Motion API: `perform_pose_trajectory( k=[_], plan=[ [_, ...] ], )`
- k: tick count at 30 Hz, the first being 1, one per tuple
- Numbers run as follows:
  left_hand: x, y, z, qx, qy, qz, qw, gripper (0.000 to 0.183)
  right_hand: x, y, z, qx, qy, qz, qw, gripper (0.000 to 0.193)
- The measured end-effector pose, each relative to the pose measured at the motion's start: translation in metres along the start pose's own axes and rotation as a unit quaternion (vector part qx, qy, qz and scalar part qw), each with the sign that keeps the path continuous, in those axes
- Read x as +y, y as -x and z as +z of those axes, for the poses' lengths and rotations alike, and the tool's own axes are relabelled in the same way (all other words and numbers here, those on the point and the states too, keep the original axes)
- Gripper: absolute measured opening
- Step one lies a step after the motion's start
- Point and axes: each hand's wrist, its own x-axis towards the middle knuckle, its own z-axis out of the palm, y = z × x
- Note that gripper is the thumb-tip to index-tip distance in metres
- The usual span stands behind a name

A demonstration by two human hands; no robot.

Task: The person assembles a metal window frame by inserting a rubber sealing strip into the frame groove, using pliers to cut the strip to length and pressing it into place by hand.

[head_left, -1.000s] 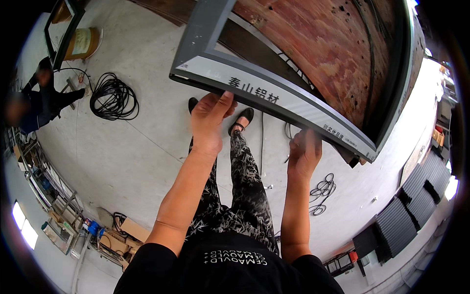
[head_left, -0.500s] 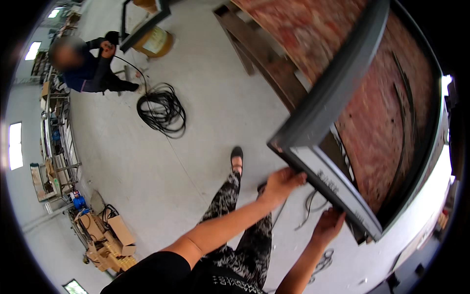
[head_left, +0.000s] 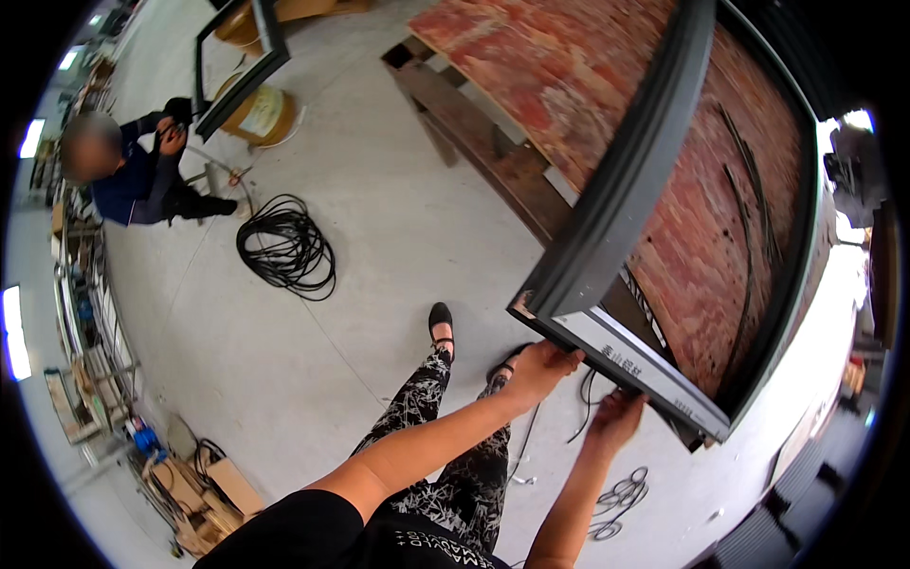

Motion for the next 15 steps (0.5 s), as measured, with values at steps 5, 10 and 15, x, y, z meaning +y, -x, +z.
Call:
perform_pose_trajectory(
  k=[5,10,15],
  plan=[
    [0.005,-0.002,-0.004,-0.021,0.009,-0.010,1.000,0.029,0.038,0.037,0.056,-0.050,0.018,-0.004,0.999,0.029],
    [0.001,0.000,-0.047,-0.041,-0.071,-0.041,0.996,0.027,0.061,0.060,0.091,-0.082,-0.028,-0.008,0.996,0.029],
    [0.004,0.007,-0.121,-0.045,-0.161,-0.116,0.979,0.030,0.071,0.055,0.086,-0.087,-0.074,0.035,0.993,0.023]
  ],
)
